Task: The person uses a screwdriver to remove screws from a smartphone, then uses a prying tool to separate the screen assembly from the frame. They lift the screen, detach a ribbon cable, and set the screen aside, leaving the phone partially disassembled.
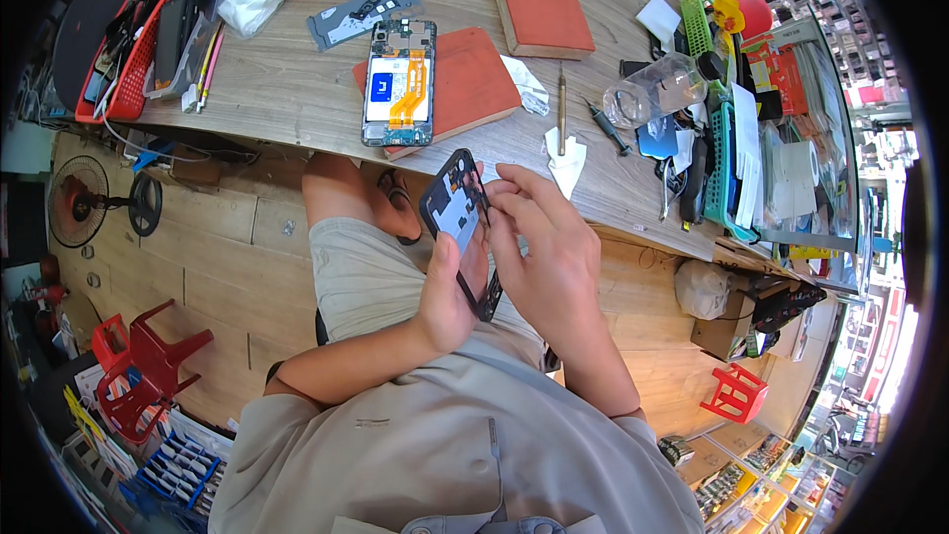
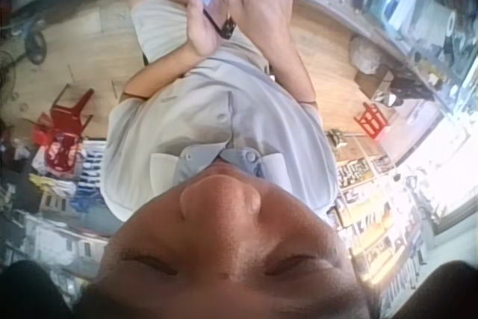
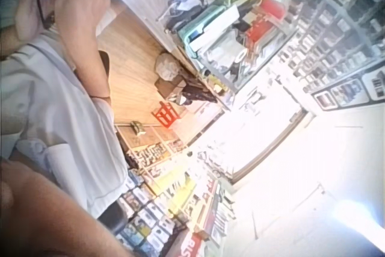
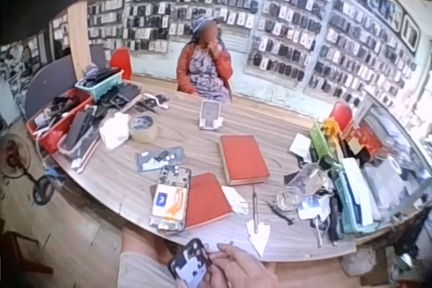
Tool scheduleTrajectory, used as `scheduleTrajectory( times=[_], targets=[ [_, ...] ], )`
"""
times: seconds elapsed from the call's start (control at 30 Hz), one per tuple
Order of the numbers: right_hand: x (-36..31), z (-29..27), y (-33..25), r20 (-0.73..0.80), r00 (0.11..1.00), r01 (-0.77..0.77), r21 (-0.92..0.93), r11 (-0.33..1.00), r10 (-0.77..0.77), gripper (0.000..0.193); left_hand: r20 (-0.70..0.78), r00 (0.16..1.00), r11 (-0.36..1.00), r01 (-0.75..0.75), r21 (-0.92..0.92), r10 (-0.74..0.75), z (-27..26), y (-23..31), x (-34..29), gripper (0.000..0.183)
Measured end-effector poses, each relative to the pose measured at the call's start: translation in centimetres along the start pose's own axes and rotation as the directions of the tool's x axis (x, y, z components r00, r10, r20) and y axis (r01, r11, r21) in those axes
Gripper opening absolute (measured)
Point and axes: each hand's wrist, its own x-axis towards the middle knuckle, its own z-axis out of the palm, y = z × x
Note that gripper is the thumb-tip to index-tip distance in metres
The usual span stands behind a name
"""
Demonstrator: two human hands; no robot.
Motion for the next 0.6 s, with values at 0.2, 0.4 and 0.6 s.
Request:
scheduleTrajectory(
  times=[0.2, 0.4, 0.6],
  targets=[
    [0.1, -0.3, -0.2, 0.003, 0.999, 0.042, -0.071, 0.997, -0.042, 0.016, 0.026, 0.999, 0.999, 0.043, -0.004, -0.043, 0.5, 0.6, -0.1, 0.090],
    [0.1, -0.2, -0.3, 0.006, 0.998, 0.065, -0.162, 0.985, -0.065, 0.016, -0.015, 0.997, 0.995, 0.070, -0.074, -0.072, 0.2, -0.1, -0.7, 0.084],
    [0.5, -0.7, -0.7, 0.057, 0.997, 0.061, -0.161, 0.985, -0.052, 0.015, -0.003, 0.996, 0.996, 0.090, -0.015, -0.090, -0.4, -0.7, -0.9, 0.079]
  ],
)
